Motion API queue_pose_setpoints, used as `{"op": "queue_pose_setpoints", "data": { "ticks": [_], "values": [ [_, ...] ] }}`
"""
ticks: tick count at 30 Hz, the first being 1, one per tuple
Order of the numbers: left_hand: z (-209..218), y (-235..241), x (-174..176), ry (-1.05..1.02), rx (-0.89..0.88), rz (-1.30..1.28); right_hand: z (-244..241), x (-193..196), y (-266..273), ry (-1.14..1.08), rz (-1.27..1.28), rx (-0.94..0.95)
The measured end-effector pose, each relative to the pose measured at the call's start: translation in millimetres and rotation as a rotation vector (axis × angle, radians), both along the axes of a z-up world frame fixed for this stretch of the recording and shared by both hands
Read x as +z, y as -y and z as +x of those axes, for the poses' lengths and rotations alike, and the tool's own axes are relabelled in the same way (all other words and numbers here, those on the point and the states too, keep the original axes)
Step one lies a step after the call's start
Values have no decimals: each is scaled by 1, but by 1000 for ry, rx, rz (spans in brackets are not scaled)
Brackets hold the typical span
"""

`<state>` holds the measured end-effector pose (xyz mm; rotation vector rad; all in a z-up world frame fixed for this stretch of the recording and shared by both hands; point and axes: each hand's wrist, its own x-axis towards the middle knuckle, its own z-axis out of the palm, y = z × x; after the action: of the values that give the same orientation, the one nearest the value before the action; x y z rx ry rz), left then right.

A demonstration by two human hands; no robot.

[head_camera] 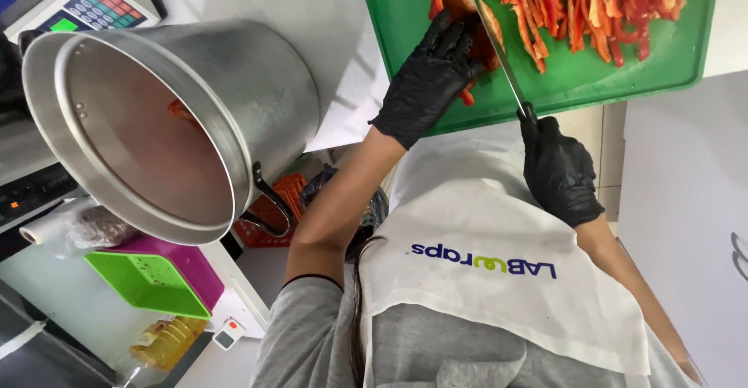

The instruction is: Slicing red bell peppers into thin strips on a cutting board using a knife.

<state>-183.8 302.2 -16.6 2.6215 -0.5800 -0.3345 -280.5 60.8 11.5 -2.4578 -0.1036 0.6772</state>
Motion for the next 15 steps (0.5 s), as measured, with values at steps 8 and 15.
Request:
{"op": "queue_pose_setpoints", "data": {
  "ticks": [8,15],
  "values": [
    [-5,0,-17,131,-183,127,-29,-60,5,274,-49,127],
    [-4,-1,-3,68,-83,-11,-29,-23,16,34,198,5]
  ]
}}
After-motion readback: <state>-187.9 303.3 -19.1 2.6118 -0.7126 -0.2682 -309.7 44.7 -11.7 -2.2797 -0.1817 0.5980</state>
